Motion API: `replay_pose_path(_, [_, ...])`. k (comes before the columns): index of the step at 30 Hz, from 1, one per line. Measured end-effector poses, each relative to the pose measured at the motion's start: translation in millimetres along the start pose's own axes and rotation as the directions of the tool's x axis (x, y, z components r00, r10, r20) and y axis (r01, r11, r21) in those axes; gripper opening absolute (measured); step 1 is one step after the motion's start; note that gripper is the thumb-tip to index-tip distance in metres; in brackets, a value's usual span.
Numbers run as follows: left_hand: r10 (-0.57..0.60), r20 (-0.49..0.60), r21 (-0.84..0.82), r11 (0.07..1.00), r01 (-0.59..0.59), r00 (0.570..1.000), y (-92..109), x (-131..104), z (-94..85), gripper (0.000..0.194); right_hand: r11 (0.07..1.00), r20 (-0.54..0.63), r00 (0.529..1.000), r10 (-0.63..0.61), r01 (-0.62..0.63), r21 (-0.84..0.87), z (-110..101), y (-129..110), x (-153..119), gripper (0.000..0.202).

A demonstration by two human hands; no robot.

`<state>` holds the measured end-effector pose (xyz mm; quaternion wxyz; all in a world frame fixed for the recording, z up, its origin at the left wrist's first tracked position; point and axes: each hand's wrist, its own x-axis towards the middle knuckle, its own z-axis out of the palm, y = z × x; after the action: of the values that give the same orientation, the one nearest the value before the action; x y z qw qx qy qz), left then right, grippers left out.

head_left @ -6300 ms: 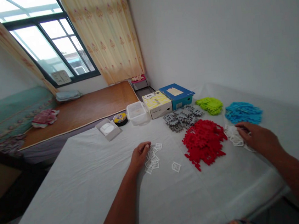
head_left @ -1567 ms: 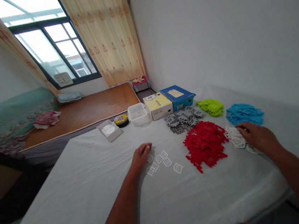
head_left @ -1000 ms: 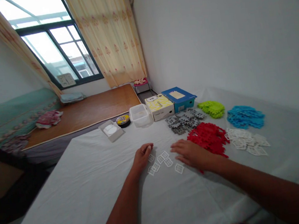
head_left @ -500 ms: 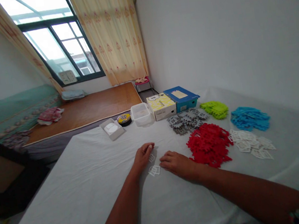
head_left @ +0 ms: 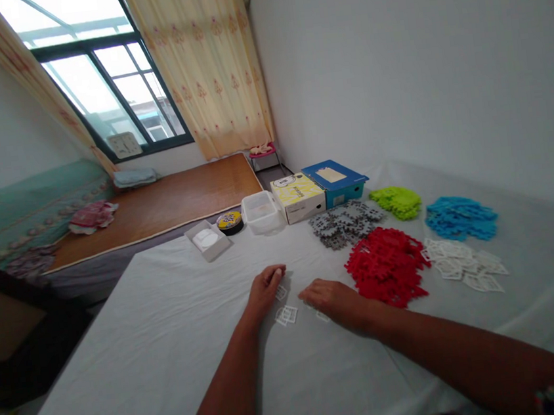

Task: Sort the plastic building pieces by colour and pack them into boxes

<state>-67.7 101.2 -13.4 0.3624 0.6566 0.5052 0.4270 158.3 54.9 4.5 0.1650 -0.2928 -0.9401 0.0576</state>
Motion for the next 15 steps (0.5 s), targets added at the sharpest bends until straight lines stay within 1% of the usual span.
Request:
replay_pose_path(3, [-0.010,0.008,-0.016,1.000,0.010,1.000,-1,0,-0.6,0.046,0.995,-0.095,0.991,0.089,-0.092,-0.028,-15,10,-7,0.029])
replay_pose_path(5, [-0.012,0.015,-0.024,1.000,0.013,1.000,-3,0,-0.7,0.047,0.982,-0.206,0.963,0.174,-0.184,-0.031,-30,22,-18,0.031])
replay_pose_path(7, [-0.020,0.018,-0.030,0.999,0.021,1.000,-5,0,-0.5,0.048,0.956,-0.322,0.905,0.276,-0.294,-0.007,-45,38,-36,0.030])
replay_pose_path(9, [-0.027,0.015,-0.032,0.999,0.027,1.000,-7,1,0.0,0.050,0.913,-0.419,0.826,0.376,-0.409,0.014,-58,58,-61,0.028])
replay_pose_path(11, [-0.025,0.010,-0.027,0.999,0.025,1.000,-8,1,0.3,0.051,0.859,-0.495,0.743,0.451,-0.511,0.015,-68,80,-91,0.028])
replay_pose_path(13, [-0.016,0.008,-0.014,1.000,0.016,1.000,-7,1,0.3,0.049,0.805,-0.537,0.680,0.500,-0.594,-0.003,-74,100,-123,0.030])
replay_pose_path(15, [-0.009,0.004,0.001,1.000,0.009,1.000,-5,1,0.1,0.047,0.748,-0.539,0.644,0.543,-0.662,-0.038,-80,118,-155,0.032])
